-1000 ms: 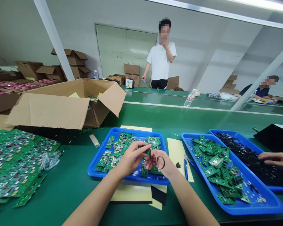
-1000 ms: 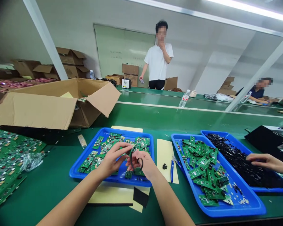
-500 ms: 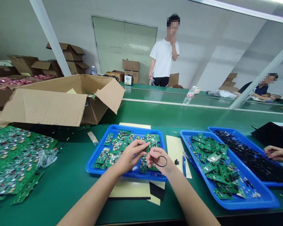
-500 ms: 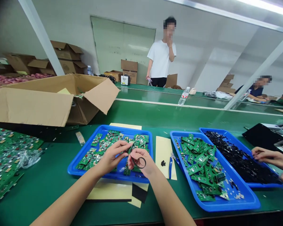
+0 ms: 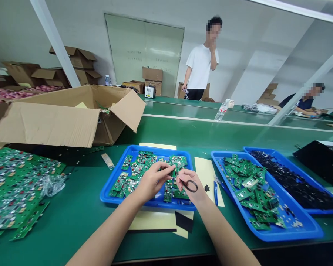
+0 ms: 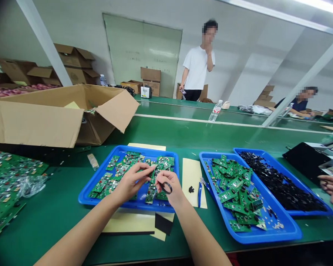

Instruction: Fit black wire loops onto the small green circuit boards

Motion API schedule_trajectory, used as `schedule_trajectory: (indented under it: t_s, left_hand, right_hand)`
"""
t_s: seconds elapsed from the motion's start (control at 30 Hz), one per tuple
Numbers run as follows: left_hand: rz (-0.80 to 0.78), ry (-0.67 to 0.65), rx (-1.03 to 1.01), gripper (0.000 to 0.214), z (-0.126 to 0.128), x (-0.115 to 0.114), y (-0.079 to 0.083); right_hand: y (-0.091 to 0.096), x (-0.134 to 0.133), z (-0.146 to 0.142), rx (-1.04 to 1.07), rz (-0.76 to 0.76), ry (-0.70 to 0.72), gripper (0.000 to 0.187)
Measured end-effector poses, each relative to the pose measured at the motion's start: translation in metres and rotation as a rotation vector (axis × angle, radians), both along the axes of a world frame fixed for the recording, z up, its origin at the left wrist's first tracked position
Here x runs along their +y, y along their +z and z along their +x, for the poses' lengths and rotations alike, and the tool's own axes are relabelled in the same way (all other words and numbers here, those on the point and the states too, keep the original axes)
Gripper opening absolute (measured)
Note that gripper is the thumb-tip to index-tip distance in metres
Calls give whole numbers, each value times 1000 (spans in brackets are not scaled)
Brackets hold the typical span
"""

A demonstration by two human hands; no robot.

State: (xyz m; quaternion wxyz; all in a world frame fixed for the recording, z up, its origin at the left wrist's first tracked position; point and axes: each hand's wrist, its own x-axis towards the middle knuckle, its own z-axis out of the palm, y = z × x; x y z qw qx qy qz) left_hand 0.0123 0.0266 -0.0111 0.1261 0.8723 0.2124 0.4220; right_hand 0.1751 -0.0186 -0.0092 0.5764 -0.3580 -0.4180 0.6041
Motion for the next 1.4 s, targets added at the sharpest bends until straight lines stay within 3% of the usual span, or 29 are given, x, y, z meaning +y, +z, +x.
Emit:
schedule_trajectory:
  t_s: [0.67, 0.83, 1.0, 1.07, 1.17, 1.27, 1.4]
  left_hand:
    - [-107, -97, 14, 35, 1, 1, 0]
    - [-262, -166, 88, 34, 2, -5, 4]
    - [-404, -73, -51, 31, 2, -4, 13]
    - [-451, -29, -105, 30, 2, -3, 15]
    - [-534, -5, -120, 29, 4, -3, 15]
    - [-597, -25, -98, 26, 9, -6, 11]
    - [-585, -91, -50, 24, 16, -10, 11]
  right_hand:
    - [0, 5, 1, -90, -85, 225, 19]
    - [-7, 8, 4, -213, -21, 141, 16]
    - [-7, 6, 5, -341, 66, -16, 13]
    - [-2, 4, 7, -270, 113, -114, 11]
    - [3, 4, 10, -64, 163, -187, 33]
    - [1, 4, 7, -64, 187, -141, 59]
    - [-5, 4, -1, -66, 156, -147, 58]
